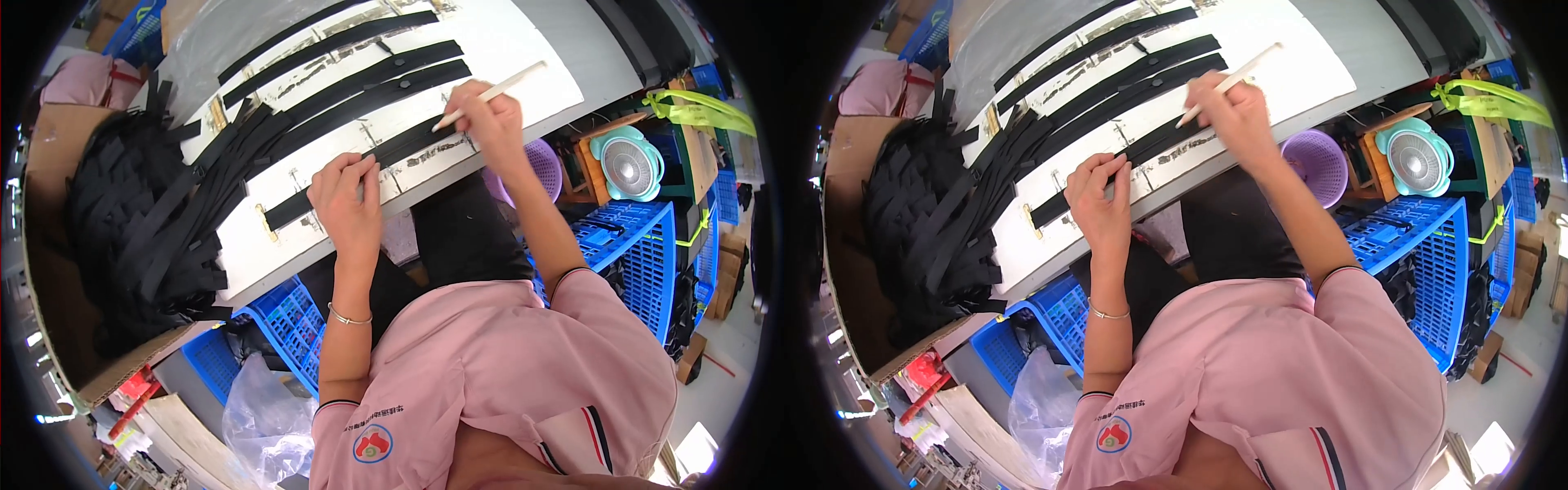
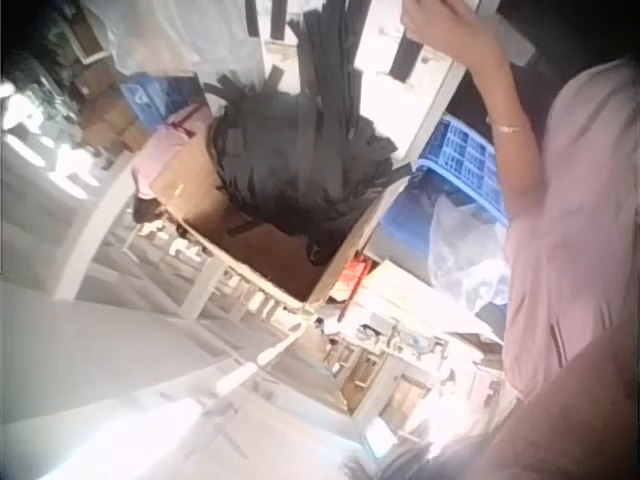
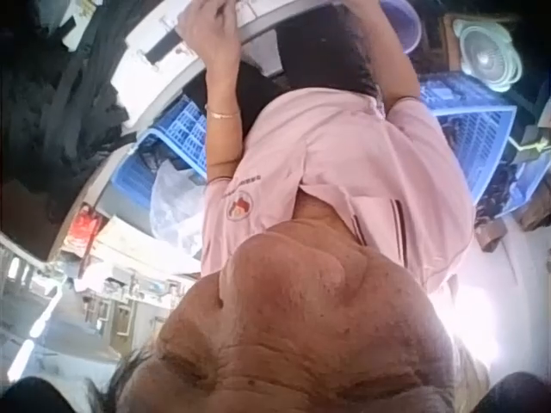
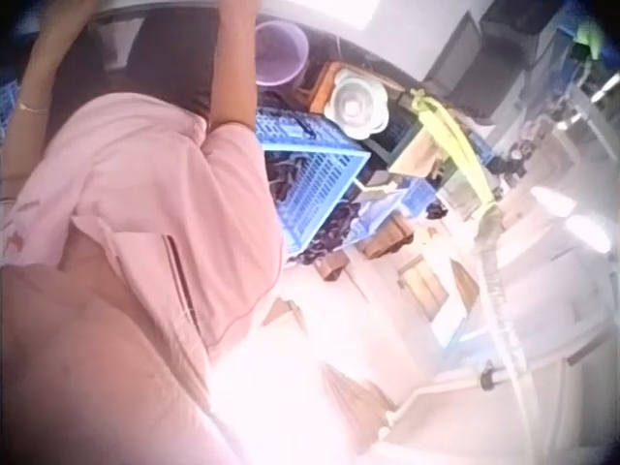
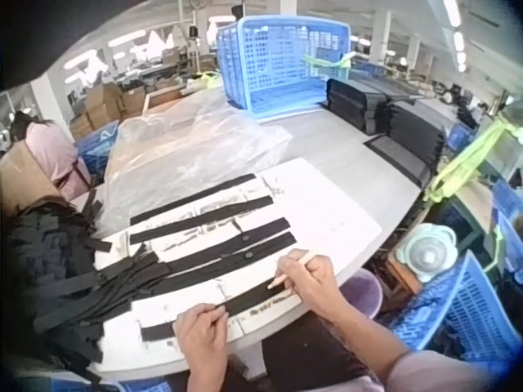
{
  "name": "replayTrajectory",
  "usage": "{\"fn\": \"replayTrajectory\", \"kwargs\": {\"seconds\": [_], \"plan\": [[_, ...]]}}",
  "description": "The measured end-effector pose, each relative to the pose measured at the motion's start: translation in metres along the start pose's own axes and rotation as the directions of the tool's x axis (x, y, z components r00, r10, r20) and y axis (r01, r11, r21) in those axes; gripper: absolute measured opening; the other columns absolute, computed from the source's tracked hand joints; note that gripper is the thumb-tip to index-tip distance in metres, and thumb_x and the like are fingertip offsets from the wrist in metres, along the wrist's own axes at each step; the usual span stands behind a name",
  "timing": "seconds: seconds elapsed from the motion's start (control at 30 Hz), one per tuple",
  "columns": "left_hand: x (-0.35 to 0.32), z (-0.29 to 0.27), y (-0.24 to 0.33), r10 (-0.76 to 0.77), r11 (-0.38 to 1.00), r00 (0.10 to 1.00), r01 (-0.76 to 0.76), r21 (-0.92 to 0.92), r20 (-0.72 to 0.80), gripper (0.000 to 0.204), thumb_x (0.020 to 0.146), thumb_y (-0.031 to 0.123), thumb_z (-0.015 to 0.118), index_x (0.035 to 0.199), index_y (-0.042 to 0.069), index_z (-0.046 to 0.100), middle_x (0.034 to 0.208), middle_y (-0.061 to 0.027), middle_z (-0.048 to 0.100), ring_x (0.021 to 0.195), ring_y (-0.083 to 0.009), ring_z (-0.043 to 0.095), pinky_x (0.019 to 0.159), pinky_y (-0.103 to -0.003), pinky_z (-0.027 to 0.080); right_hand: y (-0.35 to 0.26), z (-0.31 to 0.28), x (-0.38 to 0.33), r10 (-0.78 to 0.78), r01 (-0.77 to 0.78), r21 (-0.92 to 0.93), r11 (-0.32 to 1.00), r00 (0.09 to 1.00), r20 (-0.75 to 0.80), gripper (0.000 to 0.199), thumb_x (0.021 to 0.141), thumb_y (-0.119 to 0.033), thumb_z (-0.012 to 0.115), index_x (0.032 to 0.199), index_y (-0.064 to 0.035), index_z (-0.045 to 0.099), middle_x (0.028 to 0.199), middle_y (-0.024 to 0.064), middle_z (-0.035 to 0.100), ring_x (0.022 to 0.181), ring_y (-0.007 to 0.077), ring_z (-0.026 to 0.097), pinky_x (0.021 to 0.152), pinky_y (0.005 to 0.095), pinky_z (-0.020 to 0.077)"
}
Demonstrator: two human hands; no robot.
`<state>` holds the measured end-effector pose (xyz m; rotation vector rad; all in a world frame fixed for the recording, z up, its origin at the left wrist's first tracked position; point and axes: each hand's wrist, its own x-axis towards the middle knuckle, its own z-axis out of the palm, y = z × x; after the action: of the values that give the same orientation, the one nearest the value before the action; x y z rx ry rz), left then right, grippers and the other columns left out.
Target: Marking and organizing black webbing straps on a workbench using a marker.
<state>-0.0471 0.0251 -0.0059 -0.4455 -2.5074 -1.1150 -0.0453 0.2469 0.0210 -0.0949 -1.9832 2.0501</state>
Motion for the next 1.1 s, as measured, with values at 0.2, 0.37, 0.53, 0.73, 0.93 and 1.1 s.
{"fn": "replayTrajectory", "kwargs": {"seconds": [0.2, 0.37, 0.53, 0.73, 0.93, 1.1], "plan": [[0.003, 0.001, 0.007, -0.001, 0.999, 1.0, 0.001, 0.043, -0.005, 0.011, 0.085, 0.008, 0.079, 0.096, 0.009, 0.077, 0.105, -0.0036, 0.071, 0.098, -0.024, 0.062, 0.092, -0.037, 0.043, 0.02, -0.038, 0.021, -0.066, 0.053, -0.182, 0.982, 0.995, -0.068, 0.026, 0.105, -0.019, 0.062, 0.087, -0.0022, 0.072, 0.078, -0.002, 0.066, 0.067, 0.0041, 0.055, 0.062, 0.0205, 0.0436], [0.015, 0.031, 0.035, 0.05, 0.994, 0.998, -0.046, -0.101, 0.037, 0.011, 0.086, 0.01, 0.078, 0.096, 0.008, 0.077, 0.104, -0.0047, 0.072, 0.1, -0.0245, 0.063, 0.093, -0.037, 0.045, 0.033, -0.039, 0.019, -0.086, 0.076, -0.159, 0.984, 0.995, -0.053, 0.025, 0.104, -0.019, 0.064, 0.088, -0.002, 0.072, 0.076, -0.0019, 0.064, 0.066, 0.0041, 0.054, 0.059, 0.0214, 0.042], [0.029, 0.07, 0.056, 0.119, 0.985, 0.99, -0.108, -0.134, 0.078, 0.01, 0.085, 0.014, 0.079, 0.094, 0.009, 0.078, 0.102, -0.0037, 0.073, 0.1, -0.0245, 0.064, 0.093, -0.037, 0.046, 0.027, -0.039, 0.018, -0.015, 0.015, -0.163, 0.986, 1.0, -0.002, 0.024, 0.105, -0.016, 0.061, 0.09, 0.0003, 0.071, 0.085, -0.0004, 0.067, 0.071, 0.0047, 0.055, 0.066, 0.0211, 0.0456], [0.027, 0.077, 0.054, 0.129, 0.987, 0.99, -0.124, -0.104, 0.052, 0.009, 0.083, 0.011, 0.079, 0.091, 0.007, 0.075, 0.102, -0.0025, 0.07, 0.102, -0.0247, 0.061, 0.094, -0.039, 0.043, 0.024, -0.039, 0.018, -0.019, 0.024, -0.28, 0.96, 1.0, 0.022, 0.022, 0.104, -0.015, 0.062, 0.092, 0.0011, 0.071, 0.082, 0.0, 0.068, 0.07, 0.0055, 0.056, 0.063, 0.0217, 0.0457], [0.027, 0.078, 0.055, 0.13, 0.988, 0.99, -0.125, -0.088, 0.051, 0.009, 0.083, 0.011, 0.08, 0.091, 0.008, 0.076, 0.101, -0.0021, 0.07, 0.102, -0.0241, 0.062, 0.094, -0.038, 0.043, 0.023, -0.037, 0.017, -0.067, 0.065, -0.206, 0.976, 0.998, -0.005, 0.024, 0.103, -0.016, 0.062, 0.088, 0.0013, 0.07, 0.076, 0.0003, 0.065, 0.067, 0.0059, 0.055, 0.062, 0.0225, 0.0448], [0.028, 0.077, 0.056, 0.131, 0.988, 0.99, -0.126, -0.089, 0.045, 0.01, 0.083, 0.011, 0.08, 0.09, 0.008, 0.076, 0.101, -0.0022, 0.07, 0.102, -0.0242, 0.062, 0.094, -0.038, 0.043, 0.02, -0.042, 0.014, -0.032, 0.042, -0.223, 0.974, 0.998, 0.049, 0.028, 0.102, -0.02, 0.064, 0.084, 0.0011, 0.068, 0.07, 0.0005, 0.061, 0.065, 0.0062, 0.055, 0.06, 0.0235, 0.0435]]}}
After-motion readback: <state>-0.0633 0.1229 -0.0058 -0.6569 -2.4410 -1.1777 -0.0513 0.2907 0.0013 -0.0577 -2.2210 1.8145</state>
